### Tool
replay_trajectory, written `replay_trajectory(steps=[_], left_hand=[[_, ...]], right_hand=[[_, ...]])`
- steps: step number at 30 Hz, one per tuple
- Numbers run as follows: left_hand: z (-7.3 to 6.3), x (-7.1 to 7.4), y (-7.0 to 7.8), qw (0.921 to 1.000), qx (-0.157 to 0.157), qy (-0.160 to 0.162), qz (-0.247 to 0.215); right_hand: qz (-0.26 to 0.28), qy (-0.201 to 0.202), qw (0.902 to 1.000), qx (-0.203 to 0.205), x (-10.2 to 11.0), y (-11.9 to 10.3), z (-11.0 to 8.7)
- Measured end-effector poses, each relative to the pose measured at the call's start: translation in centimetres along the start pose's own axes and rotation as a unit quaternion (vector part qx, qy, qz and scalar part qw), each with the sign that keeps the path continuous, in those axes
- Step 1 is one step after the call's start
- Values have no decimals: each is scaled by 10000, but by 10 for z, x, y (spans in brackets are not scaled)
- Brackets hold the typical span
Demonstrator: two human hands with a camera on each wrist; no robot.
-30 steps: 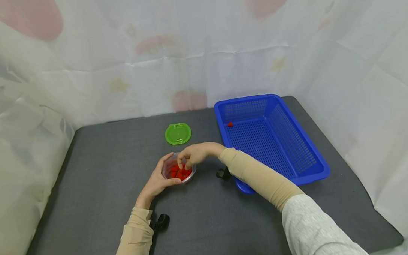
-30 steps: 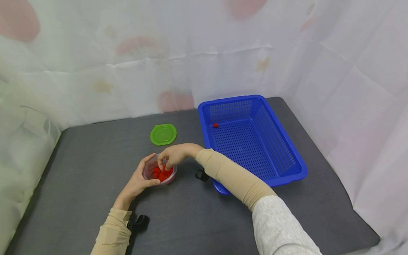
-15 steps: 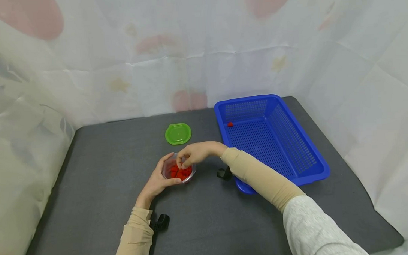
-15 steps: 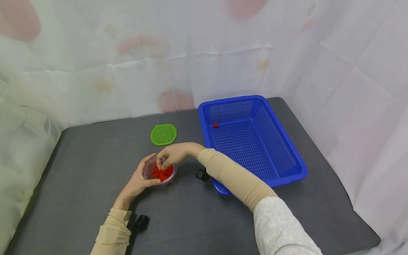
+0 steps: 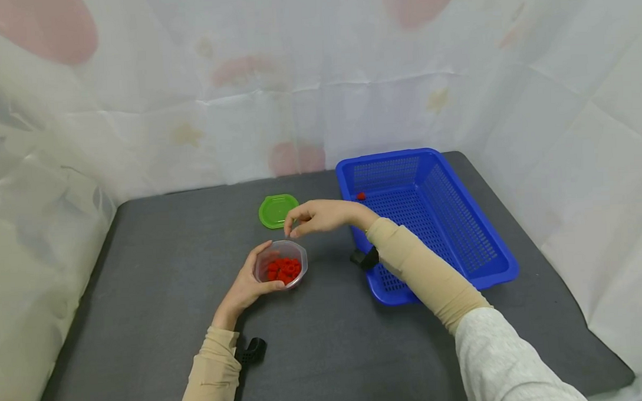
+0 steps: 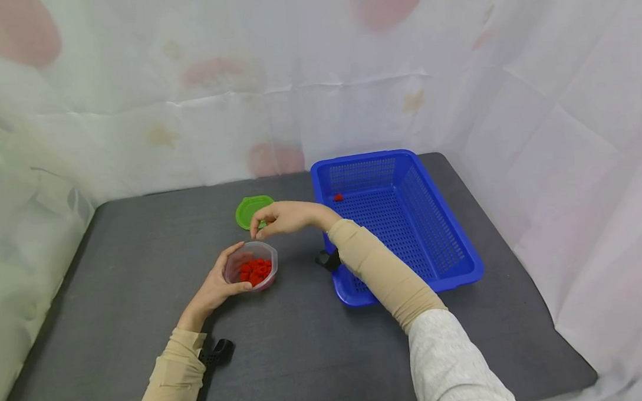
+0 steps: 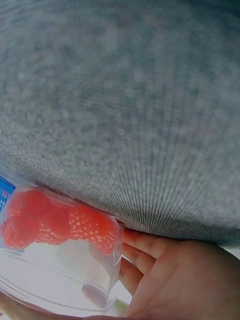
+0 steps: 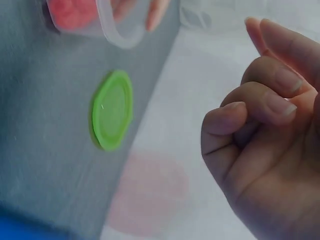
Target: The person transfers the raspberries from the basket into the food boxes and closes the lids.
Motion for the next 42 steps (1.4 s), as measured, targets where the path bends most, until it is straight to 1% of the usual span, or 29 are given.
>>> replay_trajectory(steps=[3, 6, 10, 14, 18, 22, 27, 31, 35, 38, 42], left_hand=[[0, 0, 0, 10000, -12, 35, 32], [1, 0, 0, 10000, -37, 49, -1], [1, 1, -1, 9999, -122, 53, -43], [1, 2, -1, 9999, -137, 62, -34], [1, 2, -1, 9999, -117, 56, -27], [1, 2, 0, 9999, -97, 58, -38], [0, 2, 1, 10000, -58, 49, -38], [-1, 1, 3, 10000, -54, 25, -63], [-2, 1, 2, 9999, -69, 15, -76], [-2, 1, 2, 9999, -58, 22, -94], [-2, 2, 1, 9999, 6, 55, -89]], right_hand=[[160, 319, 9994, 5, 13, 2, -6], [444, 646, 9969, -62, 25, 8, -13], [754, 1069, 9912, -221, 38, 17, -22], [902, 1526, 9831, -459, 51, 29, -29], [1038, 2138, 9680, -806, 64, 47, -37], [1159, 2744, 9487, -1062, 72, 67, -44], [1383, 3315, 9233, -1359, 75, 91, -49], [1540, 3568, 9088, -1515, 75, 107, -52], [1517, 3702, 8999, -1735, 73, 123, -53], [1386, 3717, 8973, -1937, 71, 134, -53], [1185, 3666, 8975, -2145, 68, 145, -53]])
Point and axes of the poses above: each hand's wrist, its own z-axis towards the middle knuckle, its own x-axis out of the back of the hand, y = z × x, the point moved 3 cm from there along z, towards the middle knuckle, and after that the axes turned 14 degrees about y, right-handed, at the moved point
